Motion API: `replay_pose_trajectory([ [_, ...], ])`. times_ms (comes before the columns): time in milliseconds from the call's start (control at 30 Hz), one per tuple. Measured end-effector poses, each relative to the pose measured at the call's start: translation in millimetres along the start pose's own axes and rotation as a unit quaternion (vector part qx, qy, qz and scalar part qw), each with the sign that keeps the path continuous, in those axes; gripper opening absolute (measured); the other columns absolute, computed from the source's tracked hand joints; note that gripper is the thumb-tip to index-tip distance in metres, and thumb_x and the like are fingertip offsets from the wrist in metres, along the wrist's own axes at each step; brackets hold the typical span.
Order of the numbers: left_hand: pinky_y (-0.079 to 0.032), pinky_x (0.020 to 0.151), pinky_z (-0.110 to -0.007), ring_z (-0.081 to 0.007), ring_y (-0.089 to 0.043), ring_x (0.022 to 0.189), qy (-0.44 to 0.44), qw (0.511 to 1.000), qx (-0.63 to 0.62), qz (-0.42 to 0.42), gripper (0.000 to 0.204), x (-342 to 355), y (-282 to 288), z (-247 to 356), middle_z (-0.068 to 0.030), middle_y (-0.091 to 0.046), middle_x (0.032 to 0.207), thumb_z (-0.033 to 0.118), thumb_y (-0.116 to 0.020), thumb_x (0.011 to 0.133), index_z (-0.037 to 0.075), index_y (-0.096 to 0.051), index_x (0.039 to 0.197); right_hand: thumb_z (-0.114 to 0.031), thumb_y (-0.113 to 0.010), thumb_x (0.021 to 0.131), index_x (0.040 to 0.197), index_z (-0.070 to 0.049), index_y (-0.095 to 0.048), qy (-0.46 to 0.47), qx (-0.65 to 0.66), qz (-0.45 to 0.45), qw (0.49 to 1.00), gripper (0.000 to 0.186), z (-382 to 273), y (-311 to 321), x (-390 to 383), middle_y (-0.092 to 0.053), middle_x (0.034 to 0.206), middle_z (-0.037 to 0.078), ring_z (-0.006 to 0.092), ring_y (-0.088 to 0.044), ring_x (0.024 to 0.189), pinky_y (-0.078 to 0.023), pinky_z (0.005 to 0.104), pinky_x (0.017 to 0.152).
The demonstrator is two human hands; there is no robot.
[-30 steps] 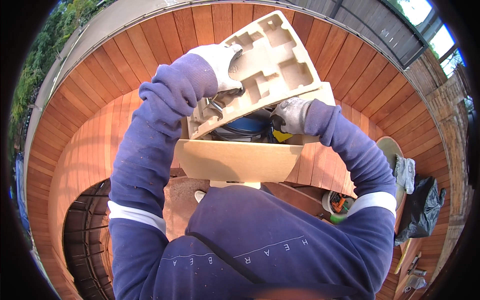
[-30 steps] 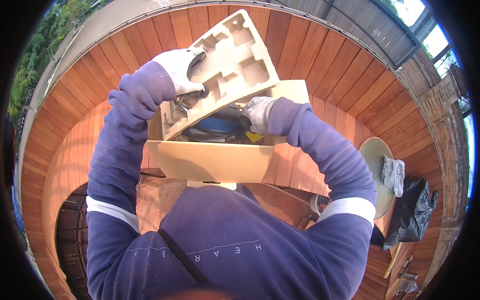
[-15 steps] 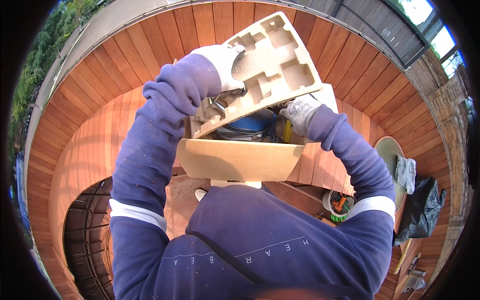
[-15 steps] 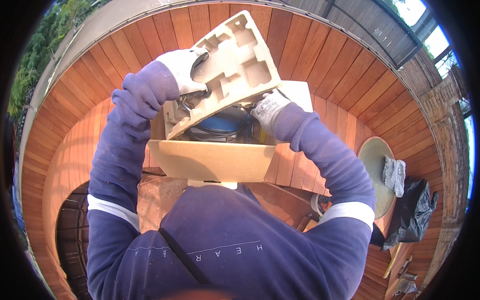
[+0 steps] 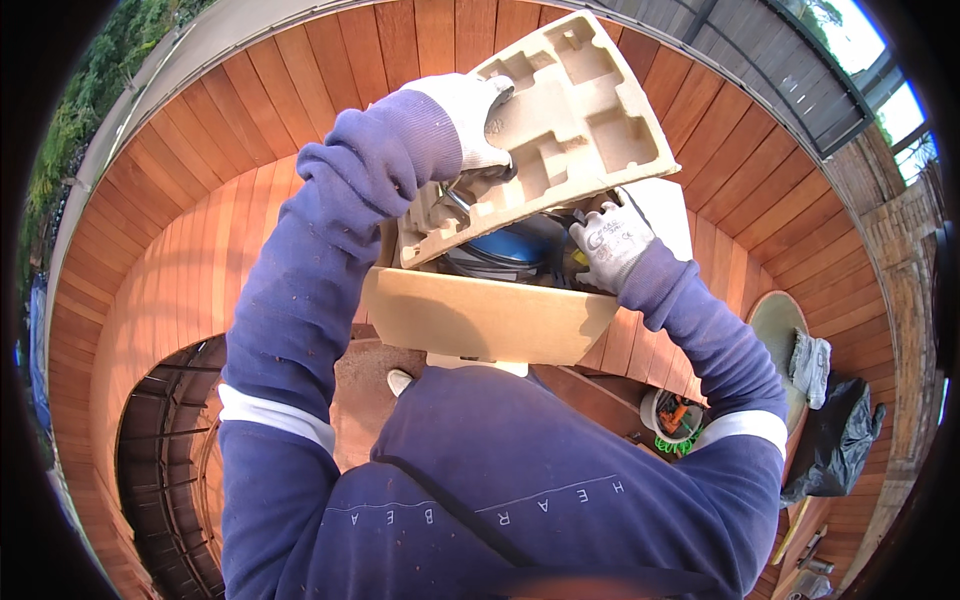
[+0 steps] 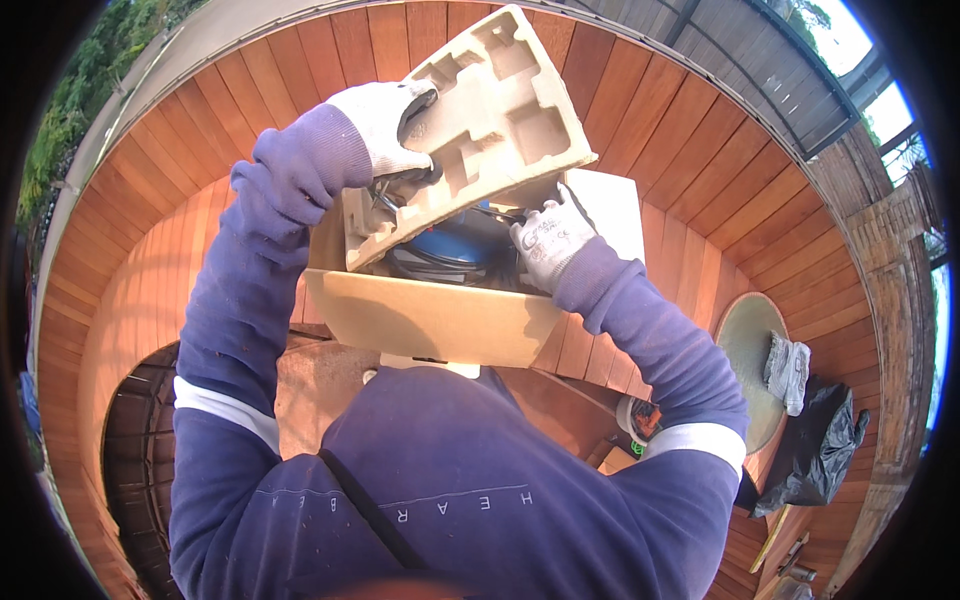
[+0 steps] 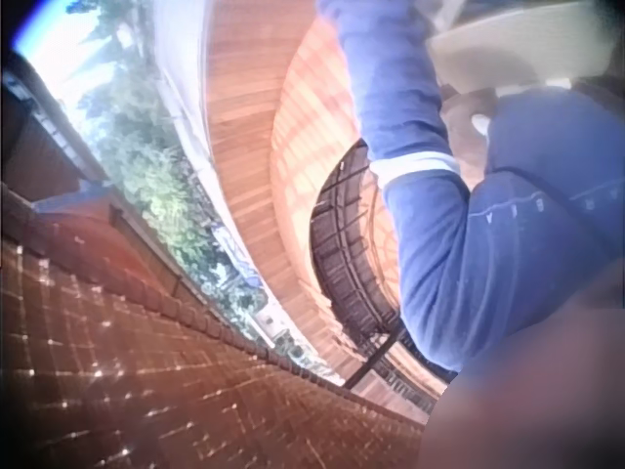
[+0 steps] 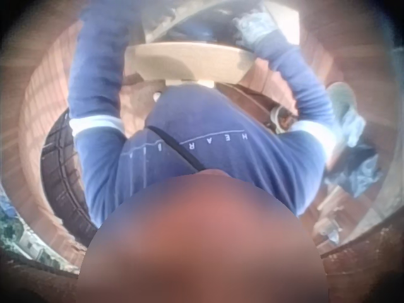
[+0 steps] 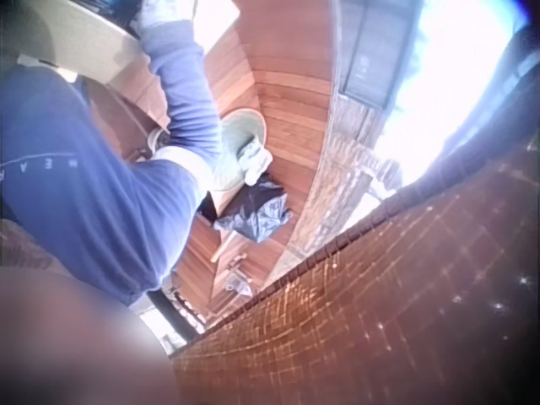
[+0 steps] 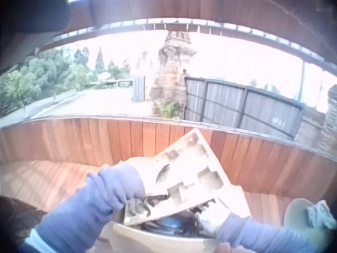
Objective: The person packs various tools and accessories into a cardboard box with a custom foam insert. They place items such as a yellow tool, a black device, and metal rods into designated slots, then close the box. Finally, they pick up a broom and dustpan.
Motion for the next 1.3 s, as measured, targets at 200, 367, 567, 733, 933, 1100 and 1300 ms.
replay_pose_trajectory([
  [200,-0.046,0.110,-0.040,-0.0355,-0.060,0.127,-0.010,1.000,-0.003,-0.006,0.085,5,-5,-1,-0.0228,-0.062,0.137,0.048,-0.078,0.078,-0.002,-0.054,0.143,-0.044,-0.067,0.092,0.111,-0.008,-0.073,0.019,0.164,0.026,0.986,0.042,9,-20,-5,-0.074,0.097,0.015,0.0323,-0.069,0.105,-0.043,0.0509,0.108],
  [367,-0.046,0.110,-0.041,-0.0354,-0.060,0.127,-0.017,1.000,0.005,-0.026,0.086,10,-11,9,-0.0213,-0.062,0.138,0.049,-0.078,0.077,0.001,-0.054,0.144,-0.029,-0.073,0.090,0.109,-0.007,-0.073,-0.019,0.238,0.350,0.906,0.028,50,19,-54,-0.073,0.091,0.014,0.0321,-0.070,0.096,-0.054,0.0450,0.089],
  [567,-0.049,0.109,-0.041,-0.0340,-0.061,0.127,-0.029,0.993,0.069,-0.096,0.083,4,-42,19,-0.0190,-0.059,0.143,0.050,-0.074,0.082,0.009,-0.050,0.149,-0.021,-0.086,0.077,0.103,-0.004,-0.074,0.171,0.371,0.264,0.874,0.033,49,81,-102,-0.074,0.089,0.013,0.0276,-0.073,0.077,-0.058,0.0362,0.074],
  [733,-0.050,0.103,-0.041,-0.0323,-0.063,0.121,-0.048,0.986,0.022,-0.158,0.063,27,-66,-8,-0.0160,-0.066,0.133,0.042,-0.073,0.083,0.011,-0.061,0.137,-0.030,-0.086,0.075,0.133,-0.009,-0.061,0.039,0.224,0.336,0.914,0.066,22,41,-60,-0.061,0.127,0.018,0.0379,-0.059,0.118,-0.045,0.0500,0.104],
  [933,-0.055,0.087,-0.044,-0.0386,-0.069,0.099,0.016,0.987,0.045,-0.154,0.031,19,-59,-34,-0.0193,-0.073,0.110,0.030,-0.060,0.095,0.009,-0.073,0.113,-0.036,-0.079,0.083,0.134,-0.010,-0.060,-0.002,0.222,0.239,0.945,0.061,10,-9,-25,-0.061,0.132,0.018,0.0371,-0.054,0.127,-0.042,0.0490,0.111],
  [1100,-0.054,0.089,-0.046,-0.0391,-0.067,0.101,-0.012,0.995,0.022,-0.092,0.032,-16,-63,-52,-0.0199,-0.072,0.107,0.025,-0.059,0.091,0.010,-0.069,0.116,-0.032,-0.078,0.084,0.134,-0.010,-0.061,-0.035,0.187,0.307,0.932,0.057,-2,-11,-14,-0.063,0.123,0.019,0.0383,-0.058,0.120,-0.044,0.0474,0.108],
  [1300,-0.052,0.096,-0.044,-0.0356,-0.066,0.108,0.025,0.993,0.023,-0.110,0.030,-32,-60,-50,-0.0171,-0.070,0.114,0.027,-0.058,0.095,0.009,-0.070,0.115,-0.027,-0.076,0.086,0.140,-0.011,-0.058,-0.096,0.196,0.360,0.907,0.059,-23,-9,8,-0.063,0.123,0.020,0.0391,-0.057,0.120,-0.043,0.0505,0.107],
])
Point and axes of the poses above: each hand's wrist, its own x-axis towards the middle knuckle, its own y-axis out of the back of the hand, z = x × y, the point moved 2 cm from there along x, towards the middle knuckle
